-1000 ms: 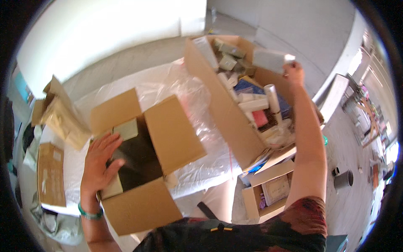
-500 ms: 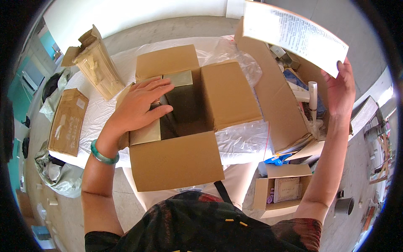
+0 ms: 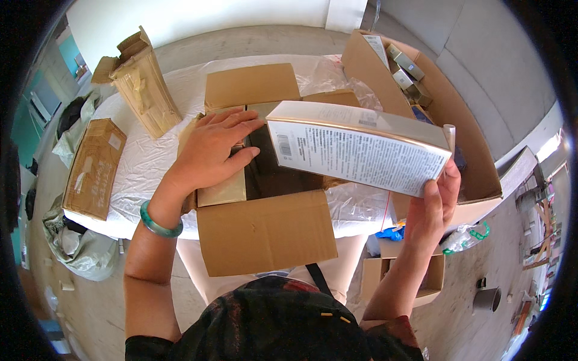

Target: The person places rectangular cosmetic boxes and small white bottles into a cardboard box, organizing them and moving them between different packaging containers and plastic bags.

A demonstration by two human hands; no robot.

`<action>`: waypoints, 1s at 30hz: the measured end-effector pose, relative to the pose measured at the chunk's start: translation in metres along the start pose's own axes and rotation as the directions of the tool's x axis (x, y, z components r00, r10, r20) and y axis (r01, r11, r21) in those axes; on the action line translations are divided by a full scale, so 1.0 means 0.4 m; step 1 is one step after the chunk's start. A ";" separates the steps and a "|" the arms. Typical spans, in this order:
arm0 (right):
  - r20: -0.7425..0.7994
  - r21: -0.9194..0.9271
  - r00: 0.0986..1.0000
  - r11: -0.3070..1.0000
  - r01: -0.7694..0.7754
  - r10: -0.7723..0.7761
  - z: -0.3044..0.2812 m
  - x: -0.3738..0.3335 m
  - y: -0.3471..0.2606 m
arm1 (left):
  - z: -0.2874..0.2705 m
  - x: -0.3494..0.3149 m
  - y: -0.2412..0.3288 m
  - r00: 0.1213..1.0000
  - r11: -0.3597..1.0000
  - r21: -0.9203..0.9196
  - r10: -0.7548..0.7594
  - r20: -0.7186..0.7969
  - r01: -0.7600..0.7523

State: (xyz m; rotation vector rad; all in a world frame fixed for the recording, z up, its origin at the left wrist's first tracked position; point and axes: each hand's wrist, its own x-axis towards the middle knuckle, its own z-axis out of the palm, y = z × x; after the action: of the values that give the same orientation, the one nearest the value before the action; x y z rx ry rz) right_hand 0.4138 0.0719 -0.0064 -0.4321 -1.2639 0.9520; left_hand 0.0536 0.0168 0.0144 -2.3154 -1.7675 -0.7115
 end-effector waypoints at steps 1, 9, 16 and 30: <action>0.037 -0.063 0.999 0.998 -0.024 0.027 -0.001 -0.004 -0.007 | 0.000 -0.004 -0.002 1.000 1.000 -0.008 -0.001 -0.006 0.001; 0.221 -0.254 0.969 0.952 0.169 -0.113 0.053 -0.031 -0.045 | -0.001 -0.002 0.005 0.997 0.996 -0.080 0.021 -0.071 -0.026; 0.424 -0.418 0.890 0.835 0.358 -0.169 0.137 0.029 -0.086 | 0.000 -0.006 -0.002 0.997 0.997 -0.078 -0.001 -0.077 -0.005; 0.711 -0.494 0.700 0.659 0.567 -0.069 0.289 0.100 -0.071 | 0.001 -0.006 -0.001 0.997 0.996 -0.092 0.013 -0.076 -0.020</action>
State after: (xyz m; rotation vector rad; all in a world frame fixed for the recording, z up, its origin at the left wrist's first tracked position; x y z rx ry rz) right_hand 0.3167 0.0626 0.0723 -0.4159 -2.2811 0.2251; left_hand 0.0530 0.0147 0.0131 -2.3251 -1.7165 -0.8836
